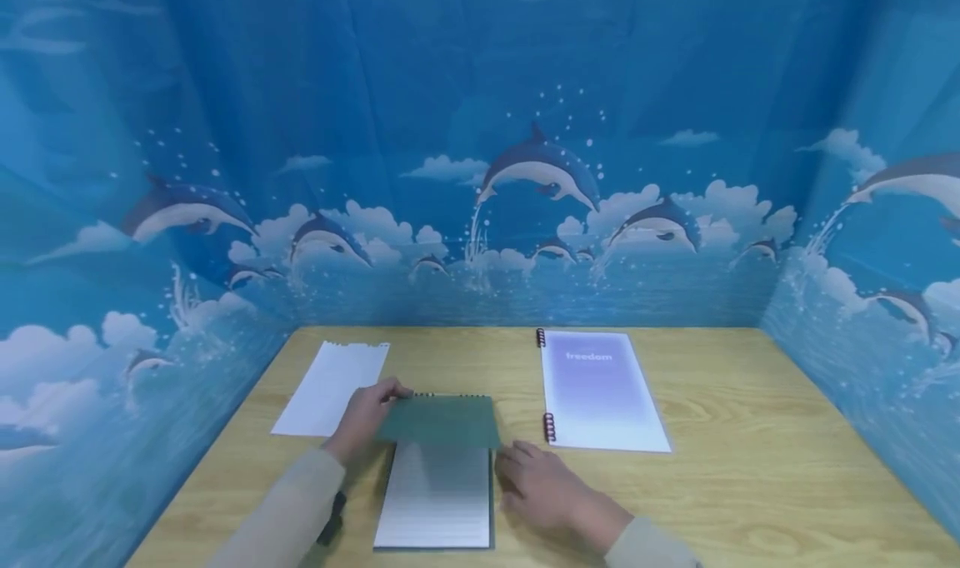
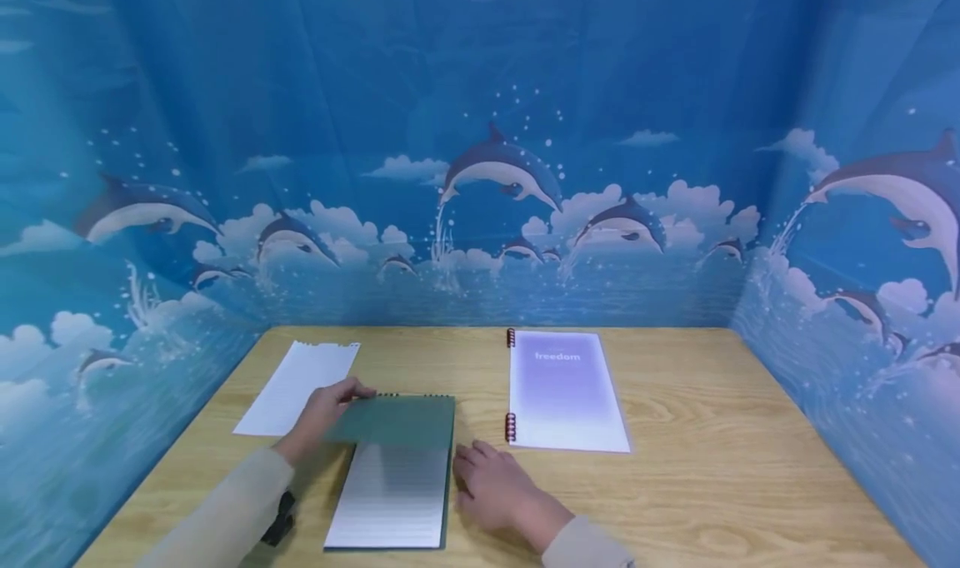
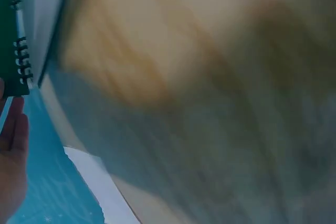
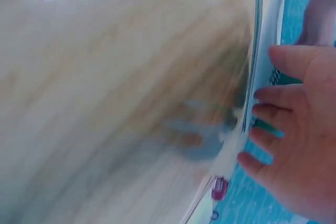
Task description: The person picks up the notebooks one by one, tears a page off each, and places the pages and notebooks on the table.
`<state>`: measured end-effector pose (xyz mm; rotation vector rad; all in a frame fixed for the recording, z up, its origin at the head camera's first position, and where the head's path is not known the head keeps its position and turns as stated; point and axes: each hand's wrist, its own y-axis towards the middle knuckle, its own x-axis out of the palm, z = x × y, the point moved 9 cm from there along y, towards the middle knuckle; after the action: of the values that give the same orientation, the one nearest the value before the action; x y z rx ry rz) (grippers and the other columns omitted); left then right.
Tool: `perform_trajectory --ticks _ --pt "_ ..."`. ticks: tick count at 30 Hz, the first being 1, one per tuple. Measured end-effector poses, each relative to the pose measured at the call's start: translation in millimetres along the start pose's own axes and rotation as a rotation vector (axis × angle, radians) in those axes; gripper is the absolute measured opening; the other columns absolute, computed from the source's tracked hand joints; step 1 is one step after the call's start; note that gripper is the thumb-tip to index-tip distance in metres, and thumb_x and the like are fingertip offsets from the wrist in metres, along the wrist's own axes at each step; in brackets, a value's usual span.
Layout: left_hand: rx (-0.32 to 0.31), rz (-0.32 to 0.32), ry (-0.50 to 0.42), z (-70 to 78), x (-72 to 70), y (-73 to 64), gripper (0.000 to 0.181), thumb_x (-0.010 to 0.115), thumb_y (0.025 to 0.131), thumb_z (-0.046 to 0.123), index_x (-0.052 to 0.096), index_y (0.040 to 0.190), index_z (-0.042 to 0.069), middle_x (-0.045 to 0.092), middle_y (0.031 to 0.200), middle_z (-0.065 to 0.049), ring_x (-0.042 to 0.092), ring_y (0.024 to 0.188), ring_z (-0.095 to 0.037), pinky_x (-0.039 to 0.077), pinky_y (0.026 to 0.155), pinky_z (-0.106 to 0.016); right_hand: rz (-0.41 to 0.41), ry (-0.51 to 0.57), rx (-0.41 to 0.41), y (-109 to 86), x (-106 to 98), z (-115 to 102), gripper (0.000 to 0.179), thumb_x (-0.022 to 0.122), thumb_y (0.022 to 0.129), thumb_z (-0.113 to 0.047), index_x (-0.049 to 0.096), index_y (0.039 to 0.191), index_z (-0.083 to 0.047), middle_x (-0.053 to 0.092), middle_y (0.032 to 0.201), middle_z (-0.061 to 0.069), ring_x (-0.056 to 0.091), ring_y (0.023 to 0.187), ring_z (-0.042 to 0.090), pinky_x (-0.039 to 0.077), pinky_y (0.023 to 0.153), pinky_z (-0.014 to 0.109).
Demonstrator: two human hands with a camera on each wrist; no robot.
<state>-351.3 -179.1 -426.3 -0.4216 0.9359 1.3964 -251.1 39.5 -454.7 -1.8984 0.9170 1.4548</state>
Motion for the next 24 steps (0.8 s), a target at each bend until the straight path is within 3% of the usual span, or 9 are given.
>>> perform_trajectory --ticks 5,7,9,13,15,18,21,24 --pt "0.268 -0.072 0.368 12.2 11.4 -9.6 0.017 0.060 0.084 -0.001 0.066 0.094 0.010 0.069 0.097 -0.004 0.065 0.093 -0.023 0.052 0.082 -0.037 0.011 0.094 -0.009 -0.6 -7 6 0.050 0.046 0.093 -0.031 0.042 0.136 -0.004 0.041 0.143 0.012 0.038 0.131 0.033 0.031 0.107 0.050" --pt "0.362 -0.085 0.456 15.9 14.2 -13.6 0.022 0.059 0.083 -0.003 0.066 0.099 0.012 0.069 0.097 -0.004 0.064 0.092 -0.021 0.052 0.081 -0.036 0.003 0.129 -0.036 -0.3 -8 2 0.051 0.047 0.093 -0.029 0.040 0.137 -0.004 0.040 0.143 0.013 0.039 0.131 0.032 0.032 0.107 0.048" --pt "0.425 -0.107 0.520 17.0 16.8 -17.2 0.029 0.058 0.083 -0.004 0.064 0.105 0.013 0.068 0.101 -0.002 0.063 0.093 -0.020 0.052 0.083 -0.036 -0.029 0.141 -0.064 -0.7 -5 -4 0.052 0.046 0.094 -0.032 0.038 0.139 -0.007 0.038 0.144 0.011 0.038 0.131 0.031 0.033 0.107 0.048" --pt "0.476 -0.185 0.601 14.6 24.9 -22.4 0.040 0.060 0.083 -0.001 0.060 0.118 0.017 0.064 0.114 -0.001 0.060 0.103 -0.020 0.049 0.089 -0.037 -0.130 0.119 -0.094 -3.7 8 -16 0.051 0.043 0.094 -0.043 0.040 0.139 -0.020 0.036 0.147 0.004 0.035 0.133 0.029 0.036 0.104 0.050" --pt "0.485 -0.216 0.653 13.3 29.2 -24.0 0.043 0.062 0.082 0.000 0.060 0.120 0.018 0.063 0.119 -0.001 0.059 0.106 -0.020 0.048 0.090 -0.037 -0.150 0.077 -0.101 -4.9 12 -19 0.051 0.043 0.093 -0.047 0.041 0.138 -0.023 0.035 0.147 0.002 0.035 0.133 0.029 0.036 0.103 0.050" --pt "0.447 -0.240 0.718 9.4 32.7 -24.2 0.034 0.060 0.086 0.012 0.061 0.120 0.021 0.061 0.123 0.000 0.057 0.109 -0.022 0.047 0.092 -0.039 -0.137 0.040 -0.112 -3.9 14 -24 0.050 0.044 0.092 -0.046 0.043 0.137 -0.025 0.036 0.147 0.001 0.034 0.134 0.029 0.035 0.104 0.050" --pt "0.339 -0.243 0.724 2.2 32.5 -20.5 0.032 0.054 0.091 0.034 0.062 0.119 0.022 0.059 0.126 -0.002 0.054 0.112 -0.024 0.045 0.093 -0.042 -0.104 -0.005 -0.114 1.6 14 -27 0.048 0.045 0.092 -0.046 0.045 0.135 -0.025 0.038 0.146 0.001 0.034 0.134 0.029 0.035 0.104 0.049" --pt "0.229 -0.247 0.725 -5.7 31.7 -16.1 0.051 0.046 0.088 0.056 0.059 0.122 0.021 0.056 0.129 -0.004 0.050 0.116 -0.026 0.042 0.094 -0.046 -0.088 -0.039 -0.104 10.9 13 -29 0.048 0.046 0.091 -0.045 0.046 0.134 -0.026 0.039 0.145 0.000 0.035 0.134 0.028 0.036 0.104 0.049"
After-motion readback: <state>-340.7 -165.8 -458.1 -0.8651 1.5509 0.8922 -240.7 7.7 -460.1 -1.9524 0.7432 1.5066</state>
